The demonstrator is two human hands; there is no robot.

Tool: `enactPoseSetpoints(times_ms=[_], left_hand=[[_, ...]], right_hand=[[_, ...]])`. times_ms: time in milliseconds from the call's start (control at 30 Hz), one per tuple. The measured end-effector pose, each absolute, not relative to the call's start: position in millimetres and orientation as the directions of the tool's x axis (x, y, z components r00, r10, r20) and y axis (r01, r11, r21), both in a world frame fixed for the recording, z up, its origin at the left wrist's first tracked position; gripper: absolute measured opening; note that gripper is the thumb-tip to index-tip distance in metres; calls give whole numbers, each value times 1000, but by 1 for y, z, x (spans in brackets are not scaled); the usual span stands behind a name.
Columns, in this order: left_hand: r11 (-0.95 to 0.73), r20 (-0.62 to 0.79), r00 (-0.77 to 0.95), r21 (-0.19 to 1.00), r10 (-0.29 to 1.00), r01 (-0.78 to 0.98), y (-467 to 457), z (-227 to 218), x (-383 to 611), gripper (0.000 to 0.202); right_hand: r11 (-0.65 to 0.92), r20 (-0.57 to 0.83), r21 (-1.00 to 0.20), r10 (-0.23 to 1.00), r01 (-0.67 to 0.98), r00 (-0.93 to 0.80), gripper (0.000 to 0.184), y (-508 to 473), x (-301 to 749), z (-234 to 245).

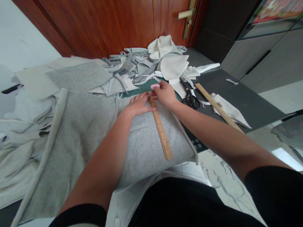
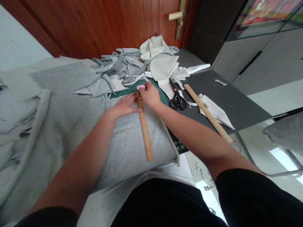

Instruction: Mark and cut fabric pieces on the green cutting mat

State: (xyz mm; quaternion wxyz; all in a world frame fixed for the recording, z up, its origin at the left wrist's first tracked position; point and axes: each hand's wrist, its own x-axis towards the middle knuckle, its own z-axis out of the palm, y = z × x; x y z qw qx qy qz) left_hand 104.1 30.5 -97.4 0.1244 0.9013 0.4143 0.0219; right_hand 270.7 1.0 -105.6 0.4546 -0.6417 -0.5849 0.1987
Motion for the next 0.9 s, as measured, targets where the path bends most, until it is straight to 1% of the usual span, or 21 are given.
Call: enactPoseSetpoints(times_ms=[100,167,300,433,567,633,733,900], left_hand=[[-627,-71,660,249,748,738,30,-97,104,92],[-612,-87,647,248,758,751,27,-96,103,92],[-601,-70,632,245,772,761,23,-95,102,89],[-611,-36,638,250,769,751,22,-95,100,88],[-610,-43,638,252,769,752,22,-97,99,91],[-612,-42,640,251,767,750,23,-97,99,92],[-614,-39,641,249,767,749,23,-97,99,90],[-612,-48,640,246,767,752,23,-98,99,89]], right_hand=[[77,283,-840,907,537,312,26,16,261,-108],[77,283,-844,905,530,319,26,17,258,-110],[93,305,-808,911,581,278,23,13,265,-113],[56,303,-772,908,633,290,20,11,276,-112],[61,300,-784,909,618,290,23,10,281,-113],[97,296,-802,921,589,252,30,11,282,-116],[139,291,-818,937,558,193,29,13,284,-120],[110,277,-811,937,574,212,31,14,284,-120]])
